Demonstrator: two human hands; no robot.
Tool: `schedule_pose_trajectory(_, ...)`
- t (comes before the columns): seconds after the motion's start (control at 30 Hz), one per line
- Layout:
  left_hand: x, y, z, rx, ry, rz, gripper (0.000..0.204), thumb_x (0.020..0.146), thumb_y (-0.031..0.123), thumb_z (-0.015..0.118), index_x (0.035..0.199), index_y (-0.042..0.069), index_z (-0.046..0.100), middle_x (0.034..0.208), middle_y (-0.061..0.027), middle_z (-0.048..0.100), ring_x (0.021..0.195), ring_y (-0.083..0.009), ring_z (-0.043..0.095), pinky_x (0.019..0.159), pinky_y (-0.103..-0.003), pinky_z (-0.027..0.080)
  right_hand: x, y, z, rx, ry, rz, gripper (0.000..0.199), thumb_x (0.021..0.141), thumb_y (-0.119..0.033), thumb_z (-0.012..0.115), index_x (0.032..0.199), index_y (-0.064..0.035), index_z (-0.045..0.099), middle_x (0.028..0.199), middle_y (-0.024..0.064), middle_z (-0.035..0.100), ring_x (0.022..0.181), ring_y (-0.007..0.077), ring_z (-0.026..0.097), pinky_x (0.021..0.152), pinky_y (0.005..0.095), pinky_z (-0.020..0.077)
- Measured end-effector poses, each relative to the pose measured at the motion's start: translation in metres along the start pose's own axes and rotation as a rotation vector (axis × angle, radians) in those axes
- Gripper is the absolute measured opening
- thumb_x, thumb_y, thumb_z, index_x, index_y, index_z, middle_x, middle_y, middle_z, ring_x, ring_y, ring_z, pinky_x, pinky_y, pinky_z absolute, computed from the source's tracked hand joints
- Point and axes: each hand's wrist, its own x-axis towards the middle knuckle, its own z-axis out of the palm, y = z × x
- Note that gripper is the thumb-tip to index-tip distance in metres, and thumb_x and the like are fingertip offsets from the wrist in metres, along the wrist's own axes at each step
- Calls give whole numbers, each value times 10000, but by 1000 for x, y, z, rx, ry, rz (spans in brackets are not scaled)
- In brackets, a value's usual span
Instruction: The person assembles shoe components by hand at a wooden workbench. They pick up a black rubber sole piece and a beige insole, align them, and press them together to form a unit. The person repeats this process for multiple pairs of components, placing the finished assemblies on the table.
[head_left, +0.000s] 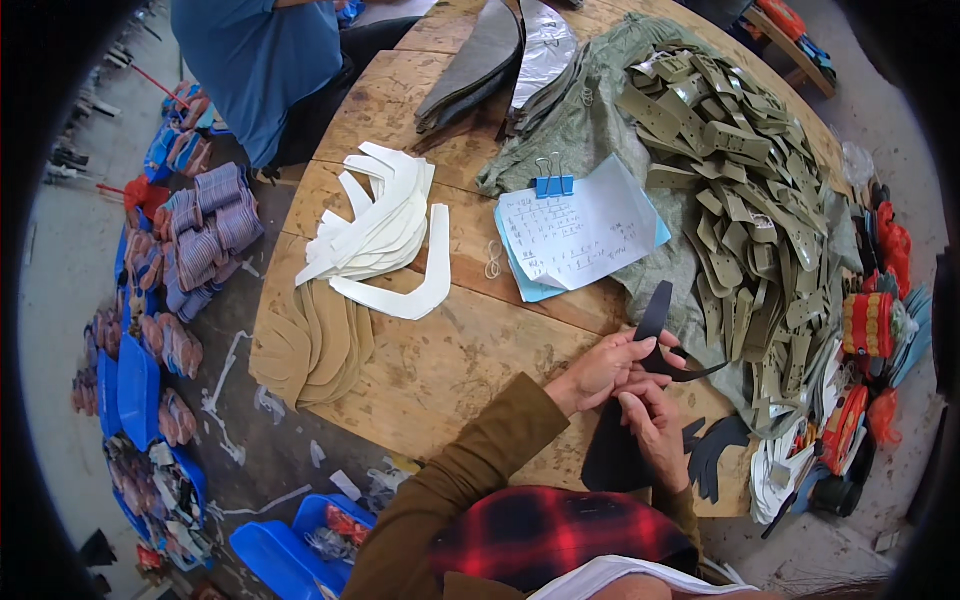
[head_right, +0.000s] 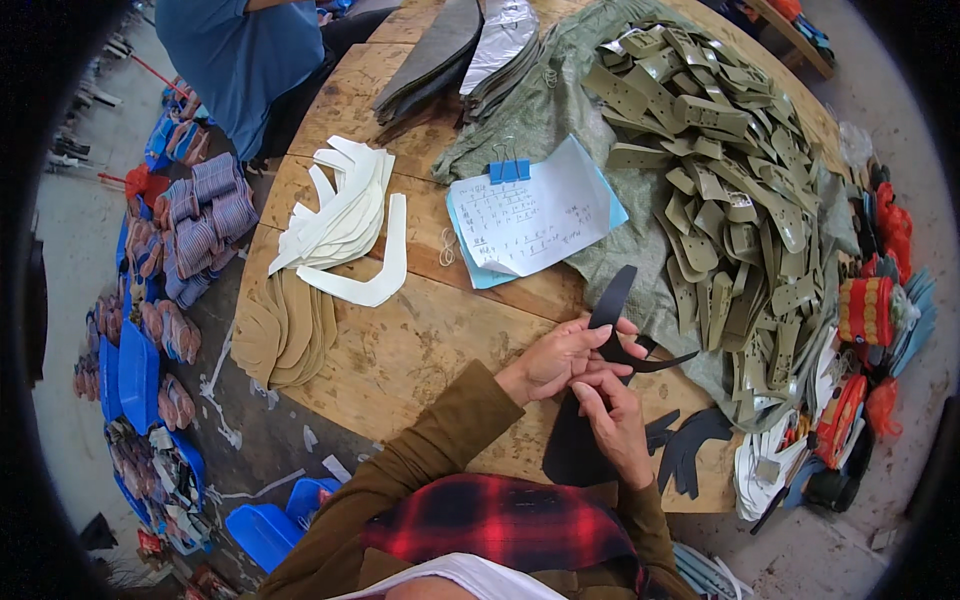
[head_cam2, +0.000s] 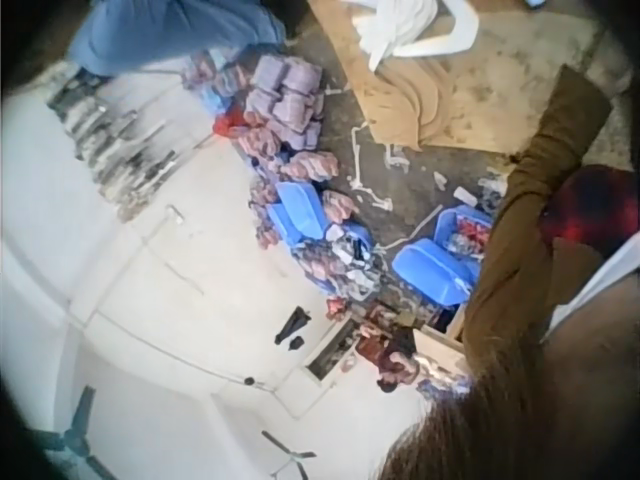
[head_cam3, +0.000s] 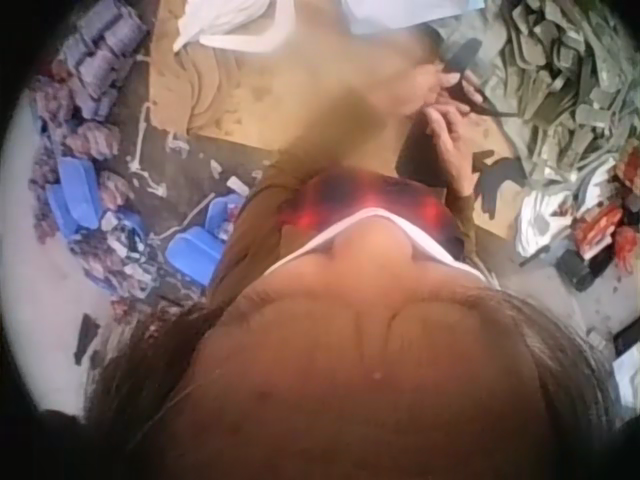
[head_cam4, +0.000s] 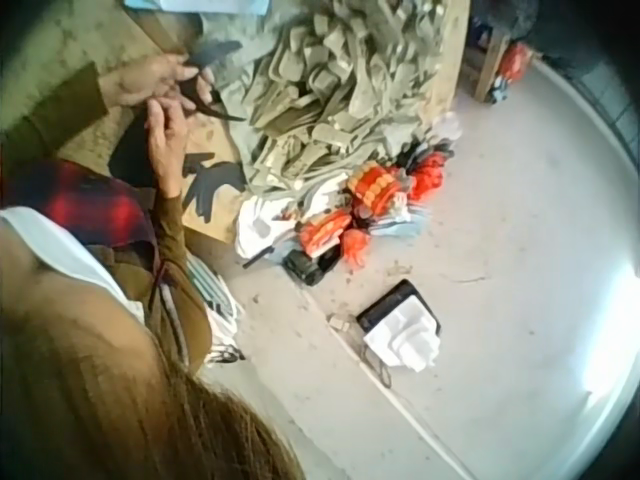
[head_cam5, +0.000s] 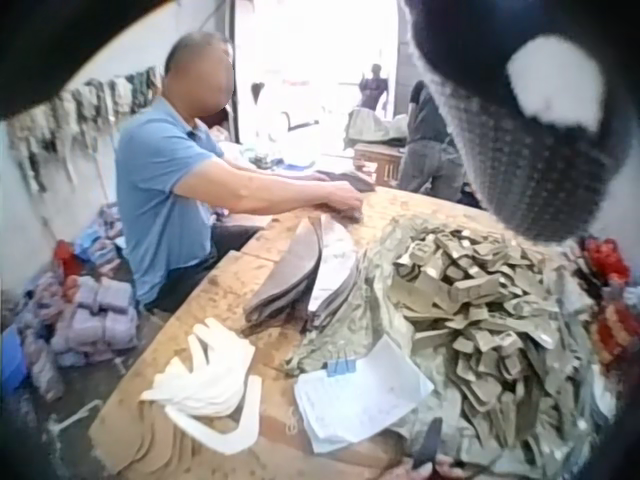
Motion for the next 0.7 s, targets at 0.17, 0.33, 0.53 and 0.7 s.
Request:
schedule_pose_trajectory(0.17,0,0,-2,19,12,-1,360,1033,268,454,1306,36,487,1244,-174,598,1141,-241,603,1043,-392,455,3,-5,-4,-31,-42,96,136,979,-129,560,992,-26,647,697,-14,562,570,49,453,525,212,356)
schedule_pose_trajectory(0.33,1,-2,-2,9,-9,13,362,1033,269,453,1305,32,486,1247,-169,595,1172,-242,585,1049,-398,444,2,-3,-4,-8,-41,107,144,984,-132,553,1008,-26,648,699,-13,560,574,47,457,523,209,355)
schedule_pose_trajectory(0.53,1,-1,-2,6,-8,23,368,1034,268,450,1308,25,483,1243,-164,593,1196,-241,571,1055,-402,436,5,-2,-4,-4,-47,106,147,983,-131,555,1013,-22,647,709,-10,562,587,50,474,524,210,366)
schedule_pose_trajectory(0.7,3,-2,-2,18,-13,25,368,1036,269,446,1307,23,483,1242,-164,593,1201,-240,568,1065,-403,429,6,1,-6,6,-42,95,147,981,-129,557,1018,-20,648,724,-6,566,594,53,484,526,211,370)
